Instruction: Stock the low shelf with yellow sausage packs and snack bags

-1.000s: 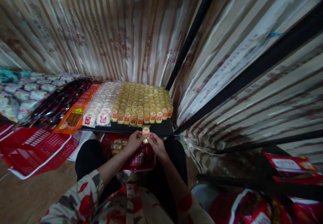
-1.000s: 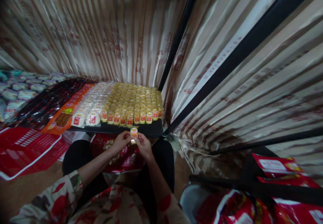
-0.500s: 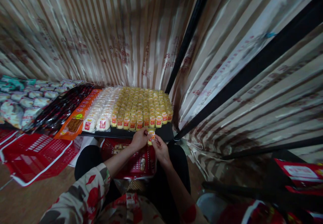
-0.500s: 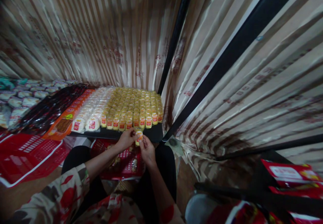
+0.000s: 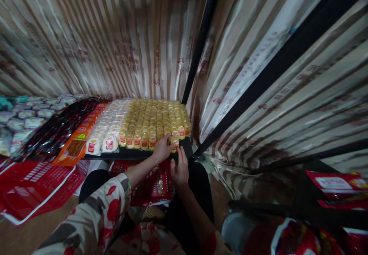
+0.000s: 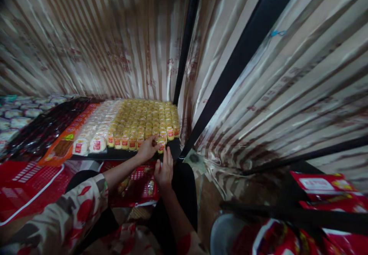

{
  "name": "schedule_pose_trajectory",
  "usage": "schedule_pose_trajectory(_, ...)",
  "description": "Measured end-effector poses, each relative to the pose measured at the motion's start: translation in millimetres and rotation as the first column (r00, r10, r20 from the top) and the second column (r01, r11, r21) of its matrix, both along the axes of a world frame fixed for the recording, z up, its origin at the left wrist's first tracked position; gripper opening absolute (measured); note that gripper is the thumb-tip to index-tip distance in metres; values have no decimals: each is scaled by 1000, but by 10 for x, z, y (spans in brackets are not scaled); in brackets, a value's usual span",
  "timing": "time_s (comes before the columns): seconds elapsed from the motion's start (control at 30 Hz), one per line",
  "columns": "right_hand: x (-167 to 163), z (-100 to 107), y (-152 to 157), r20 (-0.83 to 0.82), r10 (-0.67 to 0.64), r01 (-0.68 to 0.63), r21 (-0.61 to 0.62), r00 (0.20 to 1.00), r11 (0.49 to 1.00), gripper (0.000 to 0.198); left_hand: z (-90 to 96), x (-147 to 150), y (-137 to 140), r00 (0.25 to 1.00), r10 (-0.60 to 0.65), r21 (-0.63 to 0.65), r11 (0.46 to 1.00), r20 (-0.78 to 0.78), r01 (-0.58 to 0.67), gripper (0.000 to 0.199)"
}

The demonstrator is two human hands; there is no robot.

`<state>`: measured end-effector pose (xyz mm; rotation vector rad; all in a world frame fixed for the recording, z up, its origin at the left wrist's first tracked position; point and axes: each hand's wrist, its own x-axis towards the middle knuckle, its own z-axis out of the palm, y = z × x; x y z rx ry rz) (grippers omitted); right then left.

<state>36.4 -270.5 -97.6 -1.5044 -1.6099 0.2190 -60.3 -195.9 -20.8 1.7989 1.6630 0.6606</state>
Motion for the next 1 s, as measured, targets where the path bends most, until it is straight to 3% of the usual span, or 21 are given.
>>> schedule_pose_trajectory(0.17,1,-123,49,-3,-2,2,-10,1000,1000,54,-22,121,70,999,3,0,1000,-42,-3,25)
schedule_pose_trajectory(0.37,56,-187,133,-19,-70,70,-8,997,997,58,46,334,131,995,-79,76,994,-62,83,25)
schedule_pose_trajectory(0.7,128,-200,267,-52,-120,119,-9,991,993,60,67,531,272,987,-71,100,991,-144,86,29)
schedule_pose_trajectory(1.0,135,-163,339,-93,-120,120,-8,988,993,66,110,610,294,961,-140,123,977,-237,172,21)
